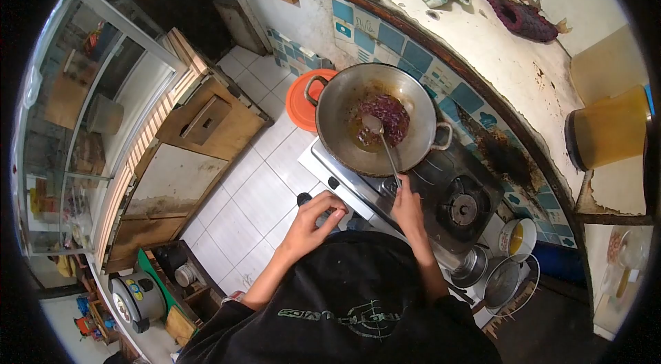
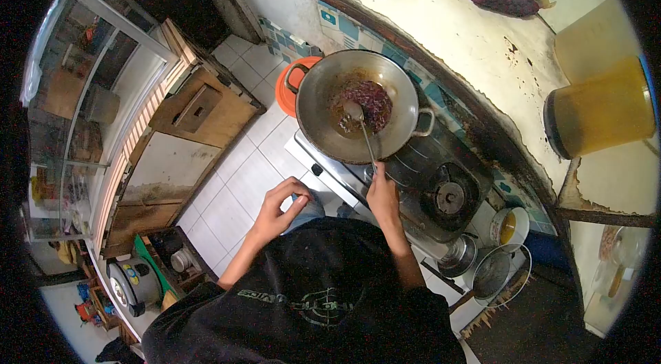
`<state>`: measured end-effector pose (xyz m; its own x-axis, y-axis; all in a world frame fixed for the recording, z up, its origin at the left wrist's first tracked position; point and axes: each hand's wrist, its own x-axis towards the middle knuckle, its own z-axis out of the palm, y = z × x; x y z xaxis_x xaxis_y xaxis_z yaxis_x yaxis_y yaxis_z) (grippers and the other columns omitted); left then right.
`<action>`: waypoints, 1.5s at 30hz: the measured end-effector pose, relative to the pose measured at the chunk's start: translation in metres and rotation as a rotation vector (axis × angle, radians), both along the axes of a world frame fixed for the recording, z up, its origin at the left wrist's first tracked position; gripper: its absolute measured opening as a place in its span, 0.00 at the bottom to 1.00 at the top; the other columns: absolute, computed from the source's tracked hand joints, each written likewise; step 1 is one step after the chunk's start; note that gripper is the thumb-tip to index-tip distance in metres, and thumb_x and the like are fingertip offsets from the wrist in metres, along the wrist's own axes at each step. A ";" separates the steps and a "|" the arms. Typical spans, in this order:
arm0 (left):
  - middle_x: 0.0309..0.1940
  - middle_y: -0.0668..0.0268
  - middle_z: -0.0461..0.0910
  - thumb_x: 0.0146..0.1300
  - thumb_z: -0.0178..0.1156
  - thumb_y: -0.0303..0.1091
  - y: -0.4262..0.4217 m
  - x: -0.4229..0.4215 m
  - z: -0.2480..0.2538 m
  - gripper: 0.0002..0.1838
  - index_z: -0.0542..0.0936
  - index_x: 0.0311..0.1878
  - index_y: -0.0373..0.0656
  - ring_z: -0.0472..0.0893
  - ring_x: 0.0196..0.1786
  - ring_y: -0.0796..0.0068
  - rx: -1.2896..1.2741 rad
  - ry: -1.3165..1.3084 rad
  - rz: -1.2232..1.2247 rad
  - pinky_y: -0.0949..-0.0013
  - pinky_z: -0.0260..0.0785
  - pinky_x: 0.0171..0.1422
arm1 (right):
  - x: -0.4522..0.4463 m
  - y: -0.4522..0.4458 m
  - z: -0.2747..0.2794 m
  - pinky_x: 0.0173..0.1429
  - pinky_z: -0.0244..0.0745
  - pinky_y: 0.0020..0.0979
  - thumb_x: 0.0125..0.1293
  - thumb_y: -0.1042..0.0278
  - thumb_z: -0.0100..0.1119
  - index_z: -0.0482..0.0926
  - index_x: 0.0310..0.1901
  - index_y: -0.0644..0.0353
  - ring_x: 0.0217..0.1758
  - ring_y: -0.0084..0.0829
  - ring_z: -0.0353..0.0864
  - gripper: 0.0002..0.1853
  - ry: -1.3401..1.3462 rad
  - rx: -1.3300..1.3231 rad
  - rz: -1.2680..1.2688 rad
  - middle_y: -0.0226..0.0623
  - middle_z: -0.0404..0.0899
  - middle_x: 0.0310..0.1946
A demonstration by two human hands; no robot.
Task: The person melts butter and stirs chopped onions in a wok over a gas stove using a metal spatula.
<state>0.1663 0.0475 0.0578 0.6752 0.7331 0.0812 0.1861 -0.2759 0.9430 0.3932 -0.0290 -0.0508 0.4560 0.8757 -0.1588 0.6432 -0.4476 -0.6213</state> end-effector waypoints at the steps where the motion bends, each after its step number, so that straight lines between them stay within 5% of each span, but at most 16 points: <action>1: 0.37 0.60 0.77 0.67 0.57 0.27 0.000 0.000 0.000 0.05 0.77 0.40 0.34 0.79 0.42 0.65 0.001 0.002 -0.004 0.67 0.70 0.49 | 0.000 -0.002 -0.001 0.30 0.68 0.54 0.68 0.76 0.48 0.64 0.60 0.58 0.29 0.60 0.79 0.19 -0.010 0.025 0.005 0.59 0.77 0.22; 15: 0.36 0.59 0.77 0.66 0.57 0.27 0.003 0.002 0.004 0.05 0.77 0.40 0.33 0.79 0.41 0.65 0.008 0.004 -0.021 0.67 0.70 0.48 | 0.010 -0.012 -0.014 0.29 0.67 0.51 0.68 0.76 0.47 0.63 0.63 0.55 0.26 0.61 0.77 0.22 -0.002 0.158 -0.055 0.57 0.77 0.23; 19: 0.36 0.59 0.77 0.66 0.57 0.27 0.002 0.002 0.001 0.06 0.77 0.39 0.33 0.79 0.41 0.65 -0.009 0.002 0.001 0.67 0.70 0.48 | 0.022 0.005 0.019 0.38 0.64 0.56 0.72 0.72 0.43 0.64 0.61 0.53 0.33 0.62 0.77 0.17 0.106 0.089 -0.242 0.60 0.75 0.23; 26: 0.35 0.59 0.77 0.67 0.57 0.27 0.003 0.002 0.002 0.05 0.77 0.39 0.34 0.79 0.41 0.65 0.015 -0.013 -0.001 0.67 0.70 0.48 | 0.046 0.020 -0.019 0.38 0.72 0.49 0.67 0.79 0.43 0.63 0.61 0.54 0.33 0.59 0.78 0.21 0.025 0.138 -0.320 0.59 0.79 0.33; 29: 0.36 0.59 0.78 0.67 0.57 0.27 0.003 0.000 0.003 0.06 0.77 0.39 0.34 0.79 0.41 0.64 0.014 -0.007 0.007 0.67 0.70 0.48 | 0.048 0.028 -0.029 0.37 0.73 0.45 0.68 0.78 0.42 0.63 0.60 0.54 0.29 0.53 0.78 0.19 0.145 0.046 -0.322 0.53 0.78 0.29; 32: 0.36 0.59 0.78 0.67 0.57 0.27 0.003 -0.001 0.004 0.06 0.77 0.39 0.34 0.79 0.41 0.65 0.014 -0.003 0.009 0.67 0.70 0.48 | 0.044 0.034 -0.046 0.16 0.61 0.37 0.74 0.70 0.41 0.64 0.58 0.51 0.12 0.31 0.67 0.13 0.363 0.041 -0.363 0.36 0.67 0.14; 35: 0.36 0.59 0.78 0.67 0.57 0.27 0.003 -0.002 0.005 0.06 0.77 0.40 0.33 0.79 0.41 0.65 0.011 -0.004 0.013 0.67 0.70 0.48 | 0.035 0.034 -0.026 0.11 0.51 0.27 0.75 0.70 0.39 0.63 0.58 0.49 0.10 0.19 0.57 0.13 0.701 -0.059 -0.431 0.26 0.58 0.14; 45: 0.35 0.60 0.77 0.67 0.57 0.27 0.005 0.003 0.004 0.06 0.77 0.39 0.33 0.79 0.40 0.65 0.019 -0.014 -0.006 0.67 0.70 0.47 | 0.015 0.017 -0.015 0.12 0.45 0.28 0.76 0.71 0.38 0.62 0.59 0.51 0.09 0.19 0.52 0.13 1.030 -0.043 -0.371 0.26 0.57 0.15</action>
